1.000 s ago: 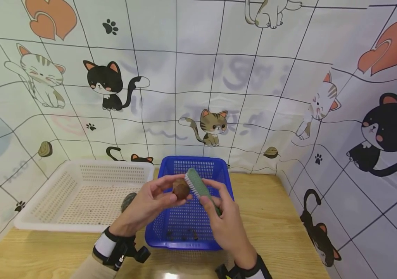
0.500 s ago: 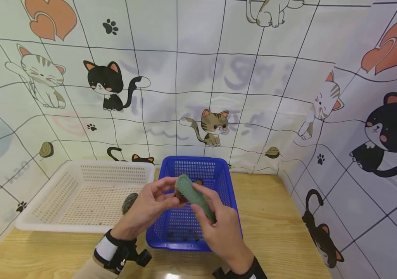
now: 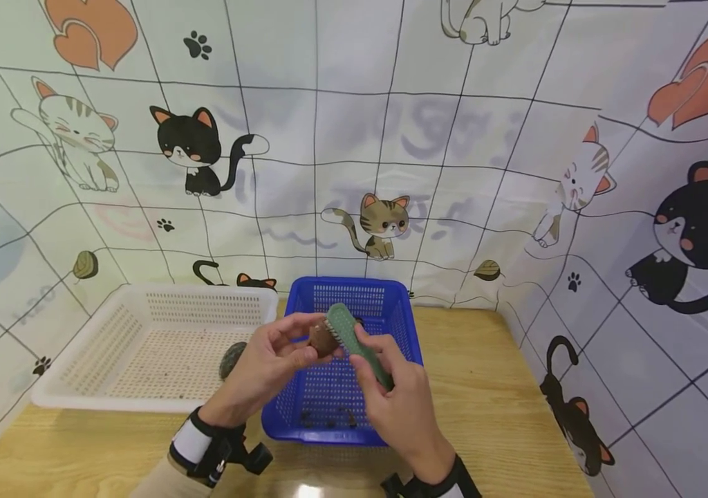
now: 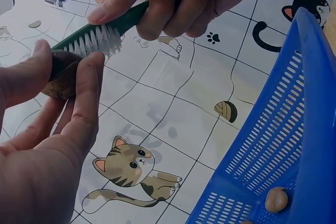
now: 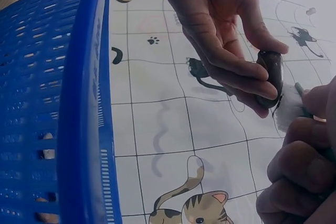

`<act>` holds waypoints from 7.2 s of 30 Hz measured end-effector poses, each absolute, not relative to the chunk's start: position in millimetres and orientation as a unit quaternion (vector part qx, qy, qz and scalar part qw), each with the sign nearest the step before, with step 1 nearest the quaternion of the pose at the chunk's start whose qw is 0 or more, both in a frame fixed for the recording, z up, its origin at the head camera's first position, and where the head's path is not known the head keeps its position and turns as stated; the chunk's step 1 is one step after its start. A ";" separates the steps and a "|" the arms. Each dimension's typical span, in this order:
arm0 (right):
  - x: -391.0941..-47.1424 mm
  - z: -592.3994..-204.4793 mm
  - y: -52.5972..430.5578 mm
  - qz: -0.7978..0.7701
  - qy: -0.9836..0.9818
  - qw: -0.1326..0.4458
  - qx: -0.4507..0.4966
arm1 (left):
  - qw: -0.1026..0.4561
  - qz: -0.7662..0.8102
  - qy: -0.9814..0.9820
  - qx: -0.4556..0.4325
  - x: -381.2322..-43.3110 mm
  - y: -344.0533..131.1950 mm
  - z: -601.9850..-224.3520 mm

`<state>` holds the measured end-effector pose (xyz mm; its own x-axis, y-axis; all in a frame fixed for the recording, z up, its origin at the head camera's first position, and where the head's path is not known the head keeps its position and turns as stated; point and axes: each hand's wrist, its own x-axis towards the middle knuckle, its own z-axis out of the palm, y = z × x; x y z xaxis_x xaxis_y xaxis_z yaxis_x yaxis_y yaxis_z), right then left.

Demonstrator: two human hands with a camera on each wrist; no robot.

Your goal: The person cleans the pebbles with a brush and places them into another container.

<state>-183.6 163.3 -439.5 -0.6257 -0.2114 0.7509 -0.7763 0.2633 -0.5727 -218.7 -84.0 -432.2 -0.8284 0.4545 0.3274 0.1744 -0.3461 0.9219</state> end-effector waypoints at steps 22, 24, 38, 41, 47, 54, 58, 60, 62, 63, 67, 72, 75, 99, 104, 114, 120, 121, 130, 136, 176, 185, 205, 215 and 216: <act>-191.0 -446.0 160.8 0.549 -0.750 0.218 0.298 | 0.075 0.775 0.581 0.238 -225.3 -86.6 -436.8; -190.2 -447.6 158.6 0.544 -0.749 0.216 0.311 | 0.074 0.778 0.583 0.222 -226.4 -86.6 -437.5; -197.2 -451.0 155.8 0.547 -0.751 0.236 0.286 | 0.102 0.760 0.600 0.227 -228.0 -82.2 -442.7; -195.7 -450.6 155.7 0.549 -0.753 0.227 0.282 | 0.095 0.778 0.584 0.208 -226.9 -83.0 -441.0; -192.5 -455.1 147.1 0.520 -0.759 0.249 0.302 | 0.086 0.791 0.581 0.171 -227.8 -84.1 -441.6; -193.4 -456.8 142.7 0.505 -0.754 0.296 0.298 | 0.111 0.761 0.603 0.210 -228.4 -81.2 -442.5; -193.8 -454.0 146.2 0.504 -0.764 0.306 0.263 | 0.116 0.769 0.587 0.224 -226.7 -81.8 -440.9; -192.7 -452.5 147.4 0.505 -0.769 0.301 0.250 | 0.116 0.776 0.577 0.226 -226.1 -82.7 -440.6; -191.3 -451.4 147.6 0.506 -0.772 0.297 0.245 | 0.116 0.786 0.566 0.222 -225.2 -83.6 -440.0; -190.4 -451.3 147.3 0.504 -0.773 0.296 0.246 | 0.114 0.790 0.561 0.218 -225.1 -83.9 -440.0; -187.0 -452.5 143.0 0.477 -0.777 0.311 0.269 | 0.108 0.804 0.550 0.201 -225.1 -84.4 -440.6; -184.4 -452.9 136.6 0.440 -0.776 0.342 0.296 | 0.106 0.781 0.575 0.221 -225.9 -82.6 -443.8; -185.1 -450.7 136.3 0.434 -0.773 0.360 0.292 | 0.109 0.767 0.584 0.240 -225.2 -81.3 -444.5; -182.0 -453.2 138.4 0.410 -0.772 0.381 0.302 | 0.065 0.748 0.630 0.197 -218.4 -81.6 -439.0; -185.4 -449.4 143.4 0.445 -0.771 0.361 0.277 | 0.073 0.739 0.631 0.222 -217.2 -82.8 -437.6; -185.2 -450.6 144.9 0.504 -0.753 0.325 0.270 | 0.074 0.796 0.539 0.265 -219.7 -83.8 -440.9; -179.8 -451.5 138.6 0.480 -0.757 0.344 0.279 | 0.072 0.798 0.543 0.252 -220.4 -82.9 -441.5; -179.0 -451.5 137.5 0.475 -0.756 0.348 0.286 | 0.070 0.793 0.550 0.252 -220.6 -82.2 -441.9; -178.8 -448.3 137.4 0.451 -0.751 0.377 0.301 | 0.081 0.778 0.556 0.280 -221.2 -77.5 -447.2; -182.4 -447.1 142.4 0.469 -0.754 0.367 0.280 | 0.080 0.788 0.542 0.282 -219.6 -79.3 -446.9; -174.1 -440.1 139.9 0.412 -0.783 0.330 0.328 | 0.066 0.783 0.559 0.264 -219.8 -84.5 -441.9; -186.9 -427.7 144.0 0.414 -0.796 0.320 0.304 | 0.077 0.787 0.557 0.254 -217.0 -84.5 -439.0; -181.2 -440.1 140.5 0.396 -0.800 0.328 0.309 | 0.065 0.778 0.581 0.230 -218.5 -82.9 -444.6; -173.6 -446.9 144.7 0.420 -0.808 0.307 0.277 | 0.048 0.802 0.548 0.234 -217.6 -86.0 -443.7; -171.5 -447.2 143.1 0.422 -0.805 0.308 0.280 | 0.049 0.803 0.548 0.230 -217.1 -86.4 -443.8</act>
